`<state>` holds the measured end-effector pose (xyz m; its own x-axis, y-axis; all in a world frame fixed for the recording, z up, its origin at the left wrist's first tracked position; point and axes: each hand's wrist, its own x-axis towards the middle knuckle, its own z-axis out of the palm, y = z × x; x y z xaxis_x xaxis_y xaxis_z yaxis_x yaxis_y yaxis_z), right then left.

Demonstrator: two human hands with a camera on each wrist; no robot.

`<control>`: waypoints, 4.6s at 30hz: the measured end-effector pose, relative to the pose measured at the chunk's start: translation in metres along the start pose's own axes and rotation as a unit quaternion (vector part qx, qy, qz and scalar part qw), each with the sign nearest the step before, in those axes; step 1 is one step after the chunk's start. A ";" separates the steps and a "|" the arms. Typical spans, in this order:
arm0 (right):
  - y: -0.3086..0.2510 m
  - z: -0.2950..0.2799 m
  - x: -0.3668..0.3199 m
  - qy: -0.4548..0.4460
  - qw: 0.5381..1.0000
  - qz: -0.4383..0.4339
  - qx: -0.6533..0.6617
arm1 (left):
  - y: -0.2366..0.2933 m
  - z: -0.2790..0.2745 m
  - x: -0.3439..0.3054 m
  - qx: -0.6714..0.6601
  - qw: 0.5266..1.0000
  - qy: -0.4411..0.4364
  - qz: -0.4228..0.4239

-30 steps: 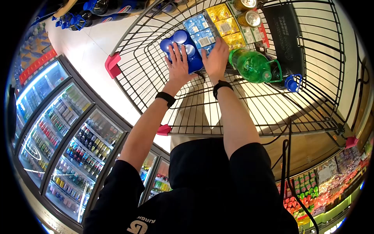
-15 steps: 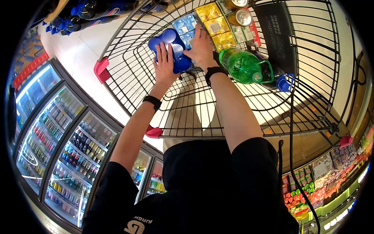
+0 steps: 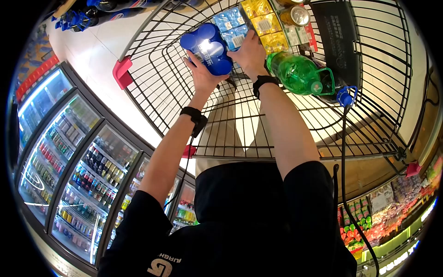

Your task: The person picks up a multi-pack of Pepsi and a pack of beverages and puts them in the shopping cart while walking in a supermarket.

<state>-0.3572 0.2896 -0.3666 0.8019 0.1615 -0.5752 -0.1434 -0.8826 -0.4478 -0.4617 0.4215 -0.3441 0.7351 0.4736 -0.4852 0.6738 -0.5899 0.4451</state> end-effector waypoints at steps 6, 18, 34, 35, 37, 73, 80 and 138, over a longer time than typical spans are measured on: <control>-0.004 0.010 -0.014 0.052 0.998 0.002 0.019 | -0.003 -0.005 0.006 0.049 0.999 -0.017 0.005; -0.027 0.022 -0.012 0.031 0.951 -0.287 -0.114 | -0.004 -0.051 0.022 0.232 0.938 -0.051 0.253; -0.026 0.022 -0.010 -0.023 0.952 -0.258 -0.162 | 0.003 -0.033 0.033 0.350 0.911 -0.088 0.201; -0.026 0.022 -0.010 -0.028 0.953 -0.255 -0.161 | 0.006 -0.033 0.032 0.355 0.910 -0.092 0.195; -0.027 0.019 -0.010 -0.037 0.955 -0.250 -0.158 | 0.010 -0.031 0.031 0.381 0.901 -0.086 0.186; -0.053 -0.105 -0.033 -0.127 0.894 -0.339 -0.264 | 0.054 -0.073 -0.148 0.116 0.935 -0.317 0.110; -0.044 -0.201 0.034 -0.024 0.971 -0.126 -0.202 | 0.031 -0.066 -0.192 0.092 0.968 -0.217 0.090; 0.087 -0.252 0.085 -0.037 0.931 -0.142 -0.334 | 0.039 -0.036 -0.228 -0.062 0.979 0.192 -0.041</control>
<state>-0.1556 0.1154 -0.2823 0.7073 0.4386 -0.5544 0.4804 -0.8736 -0.0781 -0.5998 0.3139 -0.1892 0.6367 0.7405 -0.2153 0.7179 -0.4671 0.5162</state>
